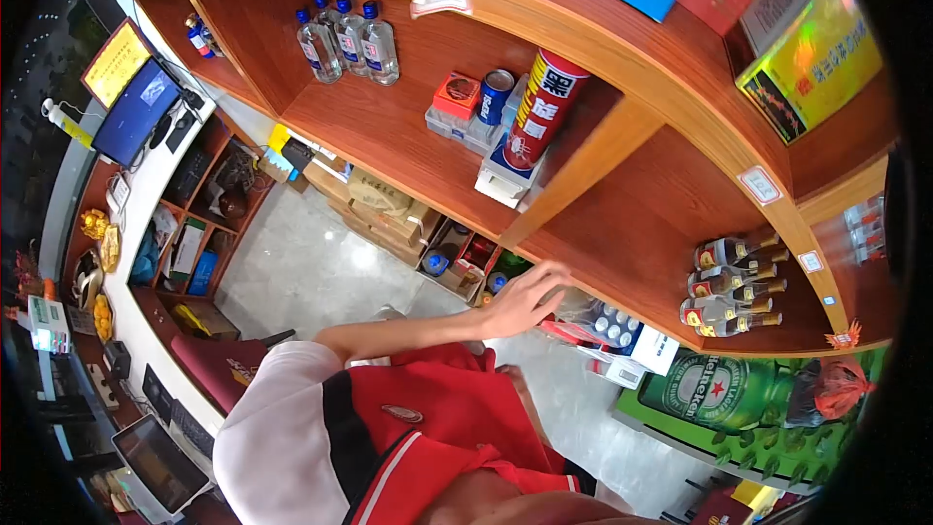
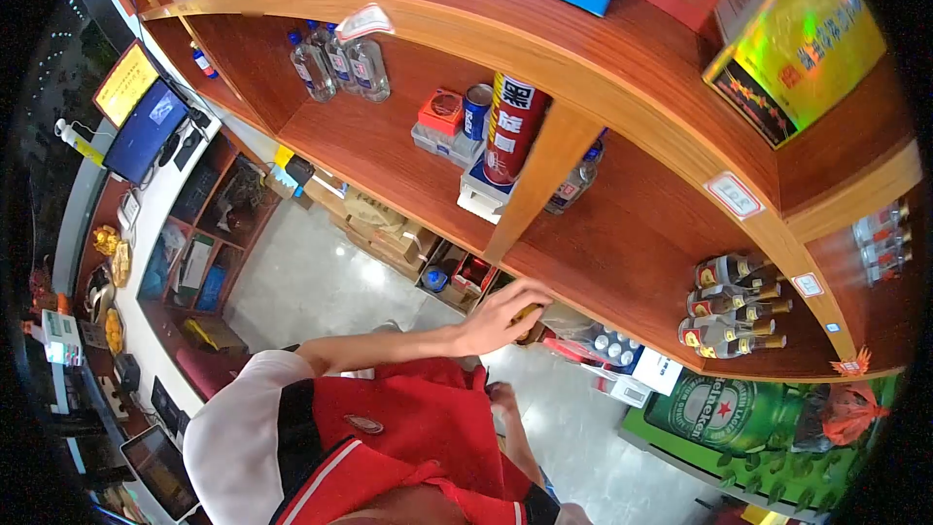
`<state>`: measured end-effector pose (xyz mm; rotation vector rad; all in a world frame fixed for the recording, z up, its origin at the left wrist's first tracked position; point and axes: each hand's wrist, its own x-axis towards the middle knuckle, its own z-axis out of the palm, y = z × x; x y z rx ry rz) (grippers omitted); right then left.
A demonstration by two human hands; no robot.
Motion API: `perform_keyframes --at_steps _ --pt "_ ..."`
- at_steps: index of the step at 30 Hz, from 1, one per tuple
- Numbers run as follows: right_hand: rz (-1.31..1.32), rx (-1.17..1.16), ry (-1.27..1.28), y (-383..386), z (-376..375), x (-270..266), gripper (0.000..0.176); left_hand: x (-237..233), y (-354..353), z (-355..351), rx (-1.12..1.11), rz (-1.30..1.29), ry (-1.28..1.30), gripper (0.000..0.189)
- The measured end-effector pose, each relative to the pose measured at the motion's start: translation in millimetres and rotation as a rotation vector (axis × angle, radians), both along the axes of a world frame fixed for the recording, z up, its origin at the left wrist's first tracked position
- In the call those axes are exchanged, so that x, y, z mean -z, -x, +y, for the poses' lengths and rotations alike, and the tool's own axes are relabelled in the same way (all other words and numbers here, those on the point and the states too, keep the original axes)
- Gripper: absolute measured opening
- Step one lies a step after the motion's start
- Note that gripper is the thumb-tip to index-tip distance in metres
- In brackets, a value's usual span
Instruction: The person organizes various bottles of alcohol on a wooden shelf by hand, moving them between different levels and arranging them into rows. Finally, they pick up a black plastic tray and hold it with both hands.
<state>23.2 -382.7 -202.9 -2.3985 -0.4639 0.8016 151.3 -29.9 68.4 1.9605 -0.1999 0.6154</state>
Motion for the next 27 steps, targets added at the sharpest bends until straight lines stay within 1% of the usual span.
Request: perform_keyframes --at_steps 1,2,4,5,6,7,10,11,12,13,14,15,16,19,20,21,22,24,25,27 --pt "0.092 0.041 -0.031 20.0 -33.9 31.3 0.028 6.1 13.4 5.8 0.051 0.146 0.06 0.024" --pt "0.185 0.085 -0.066 20.6 -18.1 24.0 0.028 13.5 27.9 13.2 0.106 0.295 0.116 0.02" --pt "0.375 0.185 -0.141 -7.1 64.3 -13.8 0.029 41.0 55.7 30.9 0.108 0.289 0.166 0.018" --pt "0.466 0.239 -0.181 -23.0 70.5 -34.1 0.029 56.8 68.9 40.2 0.099 0.286 0.215 0.017" --pt "0.554 0.295 -0.221 -32.1 131.4 -57.5 0.03 73.3 83.4 49.2 0.067 0.306 0.262 0.016" --pt "0.642 0.352 -0.262 -30.4 147.5 -73.5 0.031 88.8 97.8 59.9 0.036 0.328 0.31 0.014" --pt "0.912 0.529 -0.384 -2.4 167.3 -119.6 0.034 122.8 142.0 102.9 -0.093 0.552 0.346 0.018" --pt "0.78 0.392 -0.442 4.7 181.2 -100.7 0.041 152.8 156.8 116.5 -0.1 0.568 0.431 0.019" --pt "0.649 0.251 -0.483 6.5 191.1 -85.8 0.048 161.4 170.0 131.3 -0.157 0.594 0.403 0.019" --pt "0.658 0.273 -0.45 10.1 188.8 -89.7 0.048 182.2 182.7 143.5 -0.204 0.622 0.406 0.019" --pt "0.622 0.261 -0.399 18.1 188.8 -95.7 0.048 183.6 194.3 159.1 -0.239 0.671 0.386 0.017" --pt "0.596 0.251 -0.345 31.3 187.2 -101.8 0.048 200.0 206.5 171.0 -0.279 0.646 0.398 0.015" --pt "0.582 0.25 -0.286 54.5 180.6 -110.0 0.048 216.9 221.3 182.0 -0.318 0.639 0.397 0.015" --pt "0.542 0.247 -0.117 120.3 159.9 -137.4 0.047 240.4 255.1 214.9 -0.335 0.663 0.451 0.015" --pt "0.522 0.236 -0.073 134.1 159.3 -144.4 0.047 239.3 260.3 221.4 -0.371 0.679 0.494 0.016" --pt "0.506 0.225 -0.033 150.0 160.7 -150.8 0.046 227.7 265.7 229.7 -0.382 0.691 0.487 0.017" --pt "0.481 0.205 -0.001 157.7 164.8 -154.2 0.046 226.7 272.5 234.4 -0.364 0.721 0.493 0.017" --pt "0.416 0.149 0.05 157.0 177.9 -153.0 0.046 227.1 279.9 245.5 -0.43 0.689 0.636 0.017" --pt "0.38 0.118 0.073 154.0 184.8 -150.4 0.046 224.3 282.7 248.9 -0.464 0.709 0.651 0.017" --pt "0.303 0.057 0.116 144.3 195.7 -147.4 0.045 230.6 287.6 256.1 -0.466 0.727 0.638 0.017"
